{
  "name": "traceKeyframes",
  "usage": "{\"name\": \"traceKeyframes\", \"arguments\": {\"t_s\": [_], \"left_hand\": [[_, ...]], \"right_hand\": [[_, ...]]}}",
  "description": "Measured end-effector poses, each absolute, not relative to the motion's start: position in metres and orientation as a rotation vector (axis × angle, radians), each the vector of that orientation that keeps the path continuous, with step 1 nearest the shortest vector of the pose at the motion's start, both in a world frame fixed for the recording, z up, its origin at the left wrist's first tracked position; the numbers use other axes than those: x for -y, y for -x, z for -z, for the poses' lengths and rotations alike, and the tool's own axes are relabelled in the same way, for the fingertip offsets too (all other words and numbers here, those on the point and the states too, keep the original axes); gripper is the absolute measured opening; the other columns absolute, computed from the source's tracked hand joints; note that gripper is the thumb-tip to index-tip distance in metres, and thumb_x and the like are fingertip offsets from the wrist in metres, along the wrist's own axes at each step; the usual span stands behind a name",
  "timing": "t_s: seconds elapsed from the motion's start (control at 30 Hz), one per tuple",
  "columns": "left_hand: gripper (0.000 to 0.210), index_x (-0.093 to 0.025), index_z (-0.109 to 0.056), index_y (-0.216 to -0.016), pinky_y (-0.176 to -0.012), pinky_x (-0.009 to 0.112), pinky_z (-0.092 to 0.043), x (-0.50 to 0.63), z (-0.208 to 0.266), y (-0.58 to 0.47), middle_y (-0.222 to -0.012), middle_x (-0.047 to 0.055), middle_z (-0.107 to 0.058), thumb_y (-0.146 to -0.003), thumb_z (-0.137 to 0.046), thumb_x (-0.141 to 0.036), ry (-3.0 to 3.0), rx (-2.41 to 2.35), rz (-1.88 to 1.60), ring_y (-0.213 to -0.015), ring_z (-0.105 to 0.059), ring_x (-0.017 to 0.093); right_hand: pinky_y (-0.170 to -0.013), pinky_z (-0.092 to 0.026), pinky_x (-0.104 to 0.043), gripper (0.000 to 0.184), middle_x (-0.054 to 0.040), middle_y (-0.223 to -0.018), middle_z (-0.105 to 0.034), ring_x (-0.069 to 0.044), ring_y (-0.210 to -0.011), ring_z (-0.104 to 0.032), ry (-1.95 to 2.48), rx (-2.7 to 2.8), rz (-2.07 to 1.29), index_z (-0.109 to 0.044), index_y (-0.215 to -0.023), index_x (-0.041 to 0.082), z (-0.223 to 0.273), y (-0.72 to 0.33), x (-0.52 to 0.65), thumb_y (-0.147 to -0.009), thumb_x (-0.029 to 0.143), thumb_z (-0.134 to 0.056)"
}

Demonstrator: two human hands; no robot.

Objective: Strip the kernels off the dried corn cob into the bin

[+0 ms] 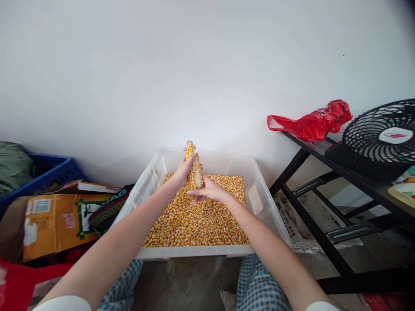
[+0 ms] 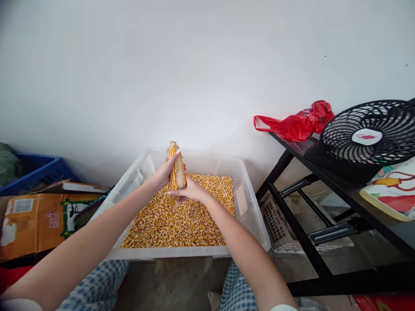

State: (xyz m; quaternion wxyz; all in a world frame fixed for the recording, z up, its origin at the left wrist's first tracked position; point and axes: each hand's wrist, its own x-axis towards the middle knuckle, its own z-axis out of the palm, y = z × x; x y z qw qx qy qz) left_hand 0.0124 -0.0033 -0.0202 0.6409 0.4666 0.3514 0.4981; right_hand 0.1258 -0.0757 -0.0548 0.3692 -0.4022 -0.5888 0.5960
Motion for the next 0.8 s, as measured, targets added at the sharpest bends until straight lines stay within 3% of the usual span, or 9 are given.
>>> {"name": "traceKeyframes", "arguments": {"t_s": [0.17, 0.27, 0.37, 0.53, 0.63, 0.8], "left_hand": [[0.049, -0.017, -0.052, -0.089, -0.045, 0.026, -0.048, 0.001, 0.017, -0.011, -0.058, 0.003, -0.061, -0.068, -0.060, -0.061, -1.045, -0.794, -1.128, -0.051, -0.061, 0.017], [0.048, -0.017, -0.051, -0.089, -0.046, 0.025, -0.048, 0.005, 0.019, -0.014, -0.058, 0.003, -0.060, -0.069, -0.060, -0.059, -1.057, -0.794, -1.167, -0.051, -0.060, 0.016], [0.047, -0.017, -0.050, -0.088, -0.046, 0.025, -0.047, 0.007, 0.022, -0.016, -0.057, 0.002, -0.059, -0.069, -0.062, -0.058, -1.080, -0.775, -1.150, -0.050, -0.060, 0.016], [0.049, -0.017, -0.050, -0.087, -0.045, 0.026, -0.048, 0.004, 0.022, -0.013, -0.057, 0.001, -0.058, -0.068, -0.060, -0.060, -1.047, -0.773, -1.102, -0.050, -0.059, 0.016], [0.048, -0.017, -0.050, -0.088, -0.046, 0.025, -0.048, 0.005, 0.021, -0.014, -0.058, 0.001, -0.058, -0.068, -0.061, -0.060, -1.043, -0.794, -1.141, -0.050, -0.059, 0.015], [0.048, -0.017, -0.050, -0.091, -0.046, 0.023, -0.047, 0.008, 0.025, -0.018, -0.059, 0.000, -0.057, -0.067, -0.065, -0.056, -1.063, -0.774, -1.176, -0.050, -0.058, 0.014]], "right_hand": [[-0.064, -0.057, -0.033, 0.067, -0.0041, -0.105, -0.059, -0.015, -0.070, -0.066, 0.990, 1.517, -1.662, -0.035, -0.124, 0.027, 0.047, -0.133, 0.077, -0.069, 0.045, -0.068], [-0.054, -0.056, -0.030, 0.074, -0.0048, -0.104, -0.059, -0.014, -0.065, -0.064, 1.120, 1.562, -1.465, -0.035, -0.123, 0.026, 0.054, -0.127, 0.077, -0.063, 0.045, -0.073], [-0.055, -0.057, -0.031, 0.080, -0.0048, -0.101, -0.058, -0.014, -0.062, -0.063, 1.148, 1.569, -1.389, -0.036, -0.121, 0.023, 0.061, -0.123, 0.076, -0.056, 0.041, -0.078], [-0.069, -0.058, -0.034, 0.064, -0.0064, -0.105, -0.059, -0.018, -0.082, -0.064, 1.002, 1.532, -1.650, -0.043, -0.116, 0.020, 0.053, -0.134, 0.074, -0.065, 0.047, -0.071], [-0.063, -0.058, -0.029, 0.061, -0.0066, -0.116, -0.056, -0.021, -0.098, -0.059, 1.062, 1.574, -1.550, -0.045, -0.118, 0.024, 0.050, -0.133, 0.075, -0.069, 0.051, -0.066], [-0.056, -0.057, -0.029, 0.063, -0.0064, -0.107, -0.059, -0.020, -0.087, -0.062, 1.206, 1.528, -1.358, -0.046, -0.115, 0.024, 0.060, -0.121, 0.075, -0.063, 0.049, -0.071]]}}
